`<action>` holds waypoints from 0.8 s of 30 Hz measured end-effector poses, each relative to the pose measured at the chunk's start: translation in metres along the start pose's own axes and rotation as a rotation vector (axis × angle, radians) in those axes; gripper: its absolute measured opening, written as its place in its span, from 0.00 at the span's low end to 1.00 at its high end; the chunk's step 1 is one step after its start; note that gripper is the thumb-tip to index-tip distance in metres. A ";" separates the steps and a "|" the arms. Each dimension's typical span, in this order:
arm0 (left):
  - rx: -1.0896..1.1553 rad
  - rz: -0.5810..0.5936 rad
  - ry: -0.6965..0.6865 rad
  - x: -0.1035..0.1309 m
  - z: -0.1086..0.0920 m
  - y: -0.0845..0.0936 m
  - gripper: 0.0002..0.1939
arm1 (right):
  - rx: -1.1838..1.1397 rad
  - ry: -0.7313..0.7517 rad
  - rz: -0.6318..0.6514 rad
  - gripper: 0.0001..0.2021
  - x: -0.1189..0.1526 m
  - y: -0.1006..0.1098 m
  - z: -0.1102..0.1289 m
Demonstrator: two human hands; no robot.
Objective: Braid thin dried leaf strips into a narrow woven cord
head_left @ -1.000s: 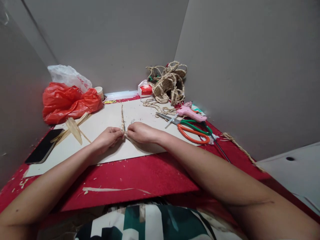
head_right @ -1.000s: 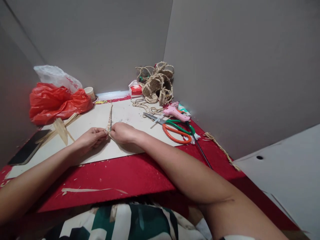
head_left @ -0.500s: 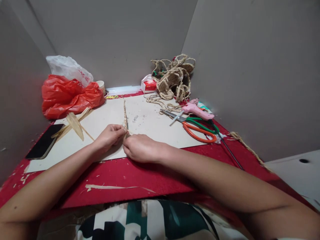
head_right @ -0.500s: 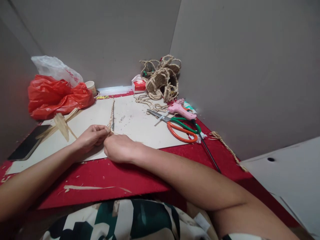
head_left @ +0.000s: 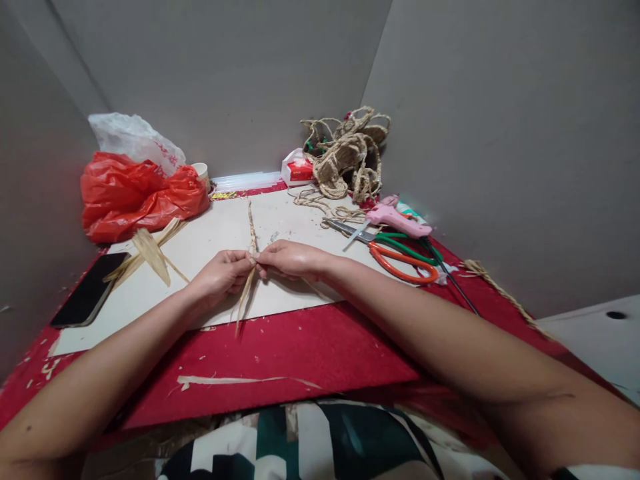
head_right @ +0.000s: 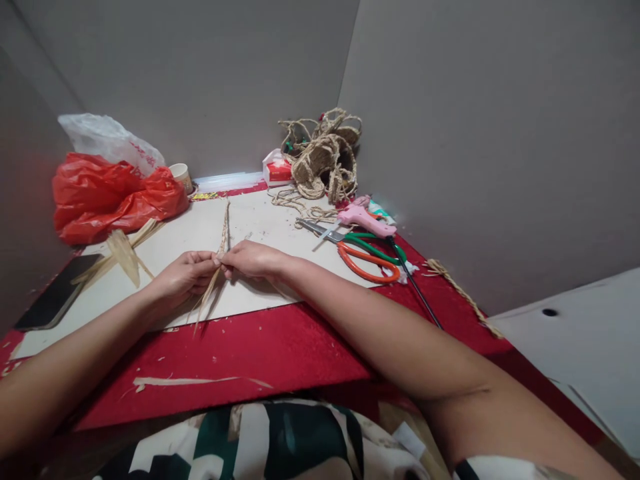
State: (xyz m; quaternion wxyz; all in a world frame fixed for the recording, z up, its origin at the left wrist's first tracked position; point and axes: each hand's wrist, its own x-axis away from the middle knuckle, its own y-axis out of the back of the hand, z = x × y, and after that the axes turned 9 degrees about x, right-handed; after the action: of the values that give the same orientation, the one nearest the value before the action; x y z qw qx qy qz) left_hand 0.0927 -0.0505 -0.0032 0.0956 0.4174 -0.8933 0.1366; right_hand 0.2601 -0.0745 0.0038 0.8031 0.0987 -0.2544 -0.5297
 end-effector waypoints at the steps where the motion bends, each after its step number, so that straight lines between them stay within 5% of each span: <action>1: -0.053 -0.009 -0.004 0.000 0.000 0.001 0.11 | -0.038 -0.017 0.026 0.19 0.000 0.000 0.000; 4: -0.273 -0.057 -0.059 0.001 -0.003 0.004 0.11 | -0.206 -0.078 0.077 0.18 0.000 0.000 0.001; 10: -0.850 -0.142 -0.224 0.014 -0.018 0.002 0.12 | -0.347 -0.105 -0.113 0.13 -0.001 -0.017 -0.001; 16: -1.218 -0.265 -0.330 0.028 0.003 -0.022 0.08 | -0.534 -0.134 -0.147 0.17 0.005 -0.030 0.004; 21: -1.213 -0.174 -0.327 0.041 0.005 -0.035 0.04 | -0.605 -0.113 -0.117 0.08 0.008 -0.030 0.006; 24: -1.042 -0.163 -0.381 0.042 -0.012 -0.027 0.13 | -0.657 -0.068 -0.060 0.07 0.007 -0.025 0.006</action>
State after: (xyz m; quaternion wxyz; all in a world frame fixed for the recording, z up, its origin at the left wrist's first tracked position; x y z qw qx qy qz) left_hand 0.0875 -0.0938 0.0248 0.1364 0.4000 -0.8089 -0.4087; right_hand 0.2389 -0.0908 -0.0001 0.7670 -0.1760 -0.0935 -0.6099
